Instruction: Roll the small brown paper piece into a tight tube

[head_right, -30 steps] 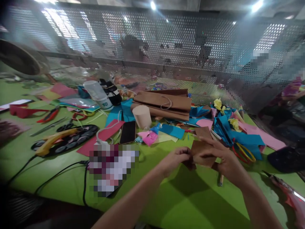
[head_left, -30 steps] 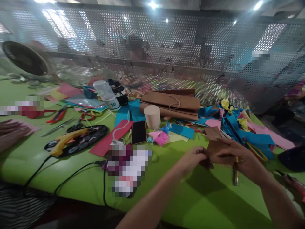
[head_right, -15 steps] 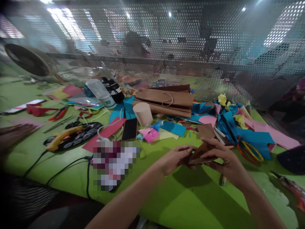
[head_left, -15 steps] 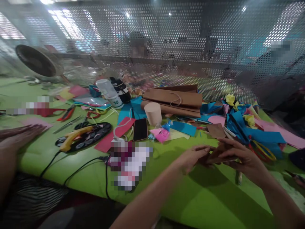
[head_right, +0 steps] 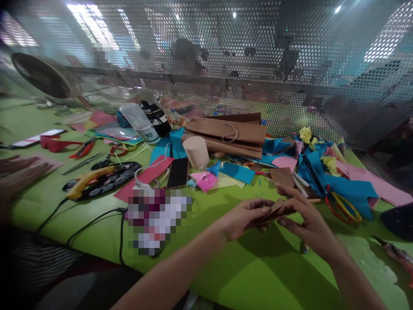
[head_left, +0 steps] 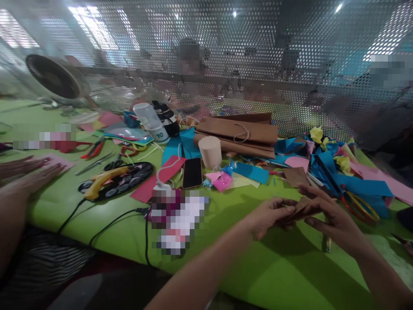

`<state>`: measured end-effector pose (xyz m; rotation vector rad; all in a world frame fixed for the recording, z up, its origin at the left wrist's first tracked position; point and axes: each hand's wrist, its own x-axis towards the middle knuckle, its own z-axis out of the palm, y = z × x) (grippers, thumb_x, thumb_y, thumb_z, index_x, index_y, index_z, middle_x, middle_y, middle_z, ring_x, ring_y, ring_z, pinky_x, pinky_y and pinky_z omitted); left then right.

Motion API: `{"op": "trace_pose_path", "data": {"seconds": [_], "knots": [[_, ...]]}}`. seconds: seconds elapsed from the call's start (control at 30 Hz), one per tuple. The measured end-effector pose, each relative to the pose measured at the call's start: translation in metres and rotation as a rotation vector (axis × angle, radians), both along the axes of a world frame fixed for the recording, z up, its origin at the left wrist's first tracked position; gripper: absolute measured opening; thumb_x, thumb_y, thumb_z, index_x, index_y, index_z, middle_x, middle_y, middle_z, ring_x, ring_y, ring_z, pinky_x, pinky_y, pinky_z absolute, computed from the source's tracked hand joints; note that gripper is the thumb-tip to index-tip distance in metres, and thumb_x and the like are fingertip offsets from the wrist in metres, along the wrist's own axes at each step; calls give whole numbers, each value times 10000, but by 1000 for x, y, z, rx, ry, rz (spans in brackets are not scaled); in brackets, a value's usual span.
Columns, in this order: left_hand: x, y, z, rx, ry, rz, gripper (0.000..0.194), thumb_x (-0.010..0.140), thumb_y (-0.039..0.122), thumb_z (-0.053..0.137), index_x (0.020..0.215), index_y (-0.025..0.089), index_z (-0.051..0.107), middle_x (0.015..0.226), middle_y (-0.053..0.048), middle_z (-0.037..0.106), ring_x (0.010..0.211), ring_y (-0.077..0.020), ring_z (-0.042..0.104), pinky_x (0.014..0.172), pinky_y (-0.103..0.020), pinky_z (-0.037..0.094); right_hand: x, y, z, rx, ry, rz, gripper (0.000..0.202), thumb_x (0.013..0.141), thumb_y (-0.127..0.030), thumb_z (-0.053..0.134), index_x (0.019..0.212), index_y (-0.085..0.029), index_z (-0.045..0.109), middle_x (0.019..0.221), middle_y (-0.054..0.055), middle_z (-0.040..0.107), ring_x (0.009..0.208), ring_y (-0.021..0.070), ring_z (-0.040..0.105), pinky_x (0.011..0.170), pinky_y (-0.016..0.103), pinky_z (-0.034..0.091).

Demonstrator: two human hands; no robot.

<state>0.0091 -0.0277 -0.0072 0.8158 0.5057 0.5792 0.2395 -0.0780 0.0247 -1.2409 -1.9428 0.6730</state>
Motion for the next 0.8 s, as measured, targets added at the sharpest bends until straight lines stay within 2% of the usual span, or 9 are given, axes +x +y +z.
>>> {"op": "trace_pose_path", "data": {"seconds": [0.13, 0.23, 0.4, 0.53, 0.67, 0.8], "knots": [[1, -1, 1, 44, 15, 19, 748, 682, 614, 953, 1238, 162, 739, 1103, -95, 729, 821, -150, 647, 691, -265, 472, -2, 1, 1, 18, -21, -56, 174, 914, -444, 777, 1042, -326, 786, 1625, 77, 544, 1513, 386, 495, 1178, 606, 492], [1, -1, 1, 97, 32, 55, 778, 699, 627, 941, 1276, 153, 725, 1062, -86, 728, 799, -144, 628, 684, -263, 452, -3, 1, -1, 26, -11, -118, 195, 888, -483, 794, 969, -308, 763, 1588, 86, 577, 1483, 405, 522, 1178, 650, 468], [3, 0, 3, 175, 41, 108, 788, 718, 654, 918, 1276, 134, 718, 915, -49, 707, 724, -123, 561, 658, -253, 396, -5, 0, -4, 33, 36, -189, 229, 878, -491, 803, 873, -288, 697, 1540, 98, 597, 1453, 397, 547, 1141, 632, 481], [5, -1, 3, 199, 21, 154, 772, 727, 656, 908, 1269, 142, 712, 940, -59, 721, 740, -129, 564, 685, -255, 397, -6, 0, -6, 76, 36, -212, 208, 880, -468, 808, 862, -294, 697, 1500, 84, 617, 1412, 379, 577, 1160, 620, 448], [6, -3, 2, 220, 28, 172, 681, 792, 583, 886, 1269, 133, 702, 994, -85, 728, 811, -153, 600, 749, -273, 427, -6, 0, -10, 108, 56, -222, 176, 894, -433, 802, 862, -295, 697, 1438, 66, 644, 1358, 351, 611, 1129, 587, 469], [6, -2, 2, 255, 61, 184, 556, 847, 464, 855, 1266, 135, 695, 989, -75, 713, 818, -149, 595, 749, -268, 433, -7, 0, -11, 133, 57, -243, 147, 905, -418, 793, 876, -304, 703, 1390, 59, 658, 1330, 340, 619, 1120, 588, 462]]}}
